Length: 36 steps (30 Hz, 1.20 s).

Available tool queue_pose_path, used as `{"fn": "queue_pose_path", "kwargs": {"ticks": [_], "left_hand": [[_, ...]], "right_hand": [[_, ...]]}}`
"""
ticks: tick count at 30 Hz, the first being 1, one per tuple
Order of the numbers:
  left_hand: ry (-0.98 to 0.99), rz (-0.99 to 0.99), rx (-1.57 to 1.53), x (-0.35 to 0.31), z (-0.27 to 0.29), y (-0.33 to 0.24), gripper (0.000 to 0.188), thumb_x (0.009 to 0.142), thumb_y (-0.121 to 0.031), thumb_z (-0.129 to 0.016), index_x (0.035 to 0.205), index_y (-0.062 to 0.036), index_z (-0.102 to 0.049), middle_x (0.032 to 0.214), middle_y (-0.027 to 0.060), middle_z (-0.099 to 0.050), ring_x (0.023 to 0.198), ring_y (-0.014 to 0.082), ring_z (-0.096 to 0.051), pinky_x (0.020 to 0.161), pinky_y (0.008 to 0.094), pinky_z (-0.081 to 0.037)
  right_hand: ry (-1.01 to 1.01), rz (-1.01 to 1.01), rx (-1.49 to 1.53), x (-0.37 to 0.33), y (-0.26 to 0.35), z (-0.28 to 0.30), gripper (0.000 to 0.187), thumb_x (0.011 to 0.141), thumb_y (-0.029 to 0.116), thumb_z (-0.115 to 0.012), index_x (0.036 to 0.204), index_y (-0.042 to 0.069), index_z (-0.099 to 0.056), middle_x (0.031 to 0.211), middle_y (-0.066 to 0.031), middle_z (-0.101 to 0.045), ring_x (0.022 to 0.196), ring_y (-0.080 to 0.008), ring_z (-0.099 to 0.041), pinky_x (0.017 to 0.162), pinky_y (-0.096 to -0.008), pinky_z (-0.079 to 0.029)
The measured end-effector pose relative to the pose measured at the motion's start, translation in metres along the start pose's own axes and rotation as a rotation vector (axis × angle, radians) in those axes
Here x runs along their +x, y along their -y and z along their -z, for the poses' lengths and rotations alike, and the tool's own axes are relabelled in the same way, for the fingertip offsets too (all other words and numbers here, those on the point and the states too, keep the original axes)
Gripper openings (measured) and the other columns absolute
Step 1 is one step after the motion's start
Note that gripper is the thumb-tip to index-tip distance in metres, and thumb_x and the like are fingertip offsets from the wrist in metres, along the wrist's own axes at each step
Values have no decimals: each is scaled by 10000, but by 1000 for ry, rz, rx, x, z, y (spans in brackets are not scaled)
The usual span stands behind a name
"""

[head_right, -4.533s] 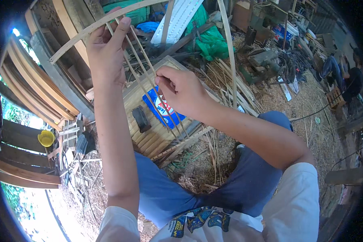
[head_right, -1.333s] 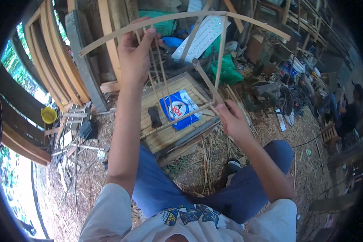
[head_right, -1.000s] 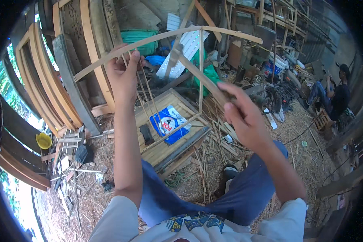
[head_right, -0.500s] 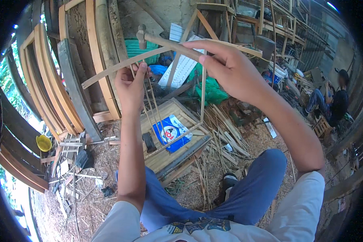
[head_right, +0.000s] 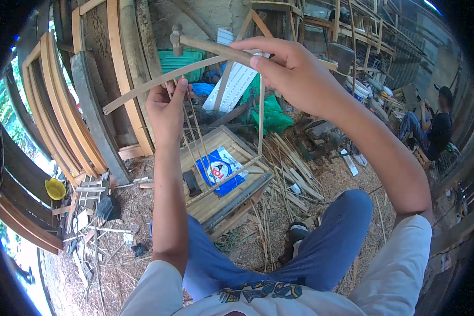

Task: The person is assembling a wooden frame by inserting thin bamboo rods into holes in wooden strips and tapping them into place with a small hammer. They pick up the rods one at a time from a pile on the ground and fit them into the structure.

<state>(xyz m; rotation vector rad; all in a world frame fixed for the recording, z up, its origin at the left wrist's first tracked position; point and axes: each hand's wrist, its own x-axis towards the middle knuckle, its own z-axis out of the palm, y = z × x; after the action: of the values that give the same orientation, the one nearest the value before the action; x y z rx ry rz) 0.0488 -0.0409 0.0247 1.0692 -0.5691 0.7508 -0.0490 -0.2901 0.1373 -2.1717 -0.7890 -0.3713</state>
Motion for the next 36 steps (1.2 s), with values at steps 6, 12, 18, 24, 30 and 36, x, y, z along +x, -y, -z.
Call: {"fn": "queue_pose_path", "kwargs": {"ticks": [6,12,18,24,30,36], "left_hand": [[6,9,-12,-1,0,-1,200,963,18,-671,856,-63,-523,911,57,-676,818,124,-667,708,276,-573],[17,2,9,0,3,-1,224,960,20,-671,832,-62,-507,893,56,-680,830,117,-676,705,267,-577],[15,8,1,-2,-2,0,227,960,23,-668,830,-64,-503,882,51,-672,823,120,-675,705,268,-576],[25,13,-5,-2,0,-2,237,960,26,-665,825,-70,-496,889,46,-665,833,123,-675,702,268,-577],[31,15,0,-2,4,-1,240,957,25,-670,827,-72,-493,894,49,-665,844,125,-677,704,268,-581],[37,13,-18,-2,1,-1,241,952,29,-675,827,-71,-494,888,50,-666,834,126,-675,709,269,-581]], "right_hand": [[22,5,-12,2,-2,3,371,1052,195,-539,1415,178,-617,674,59,-452,629,-46,-438,591,-243,-379],[53,16,-89,3,-3,6,368,1063,216,-526,1417,175,-616,684,62,-453,638,-52,-435,601,-256,-383],[55,46,-46,4,-8,3,405,1077,193,-489,1474,178,-567,640,89,-352,563,-16,-308,523,-227,-240],[45,73,-30,4,-12,2,401,1078,201,-492,1470,172,-571,655,93,-347,579,-21,-311,527,-225,-246],[25,41,-29,2,-6,-2,360,1058,197,-530,1400,148,-631,685,67,-424,635,-47,-414,593,-245,-374],[45,42,-26,2,-8,4,354,1057,203,-530,1392,162,-640,680,64,-427,625,-47,-413,588,-242,-370]]}}
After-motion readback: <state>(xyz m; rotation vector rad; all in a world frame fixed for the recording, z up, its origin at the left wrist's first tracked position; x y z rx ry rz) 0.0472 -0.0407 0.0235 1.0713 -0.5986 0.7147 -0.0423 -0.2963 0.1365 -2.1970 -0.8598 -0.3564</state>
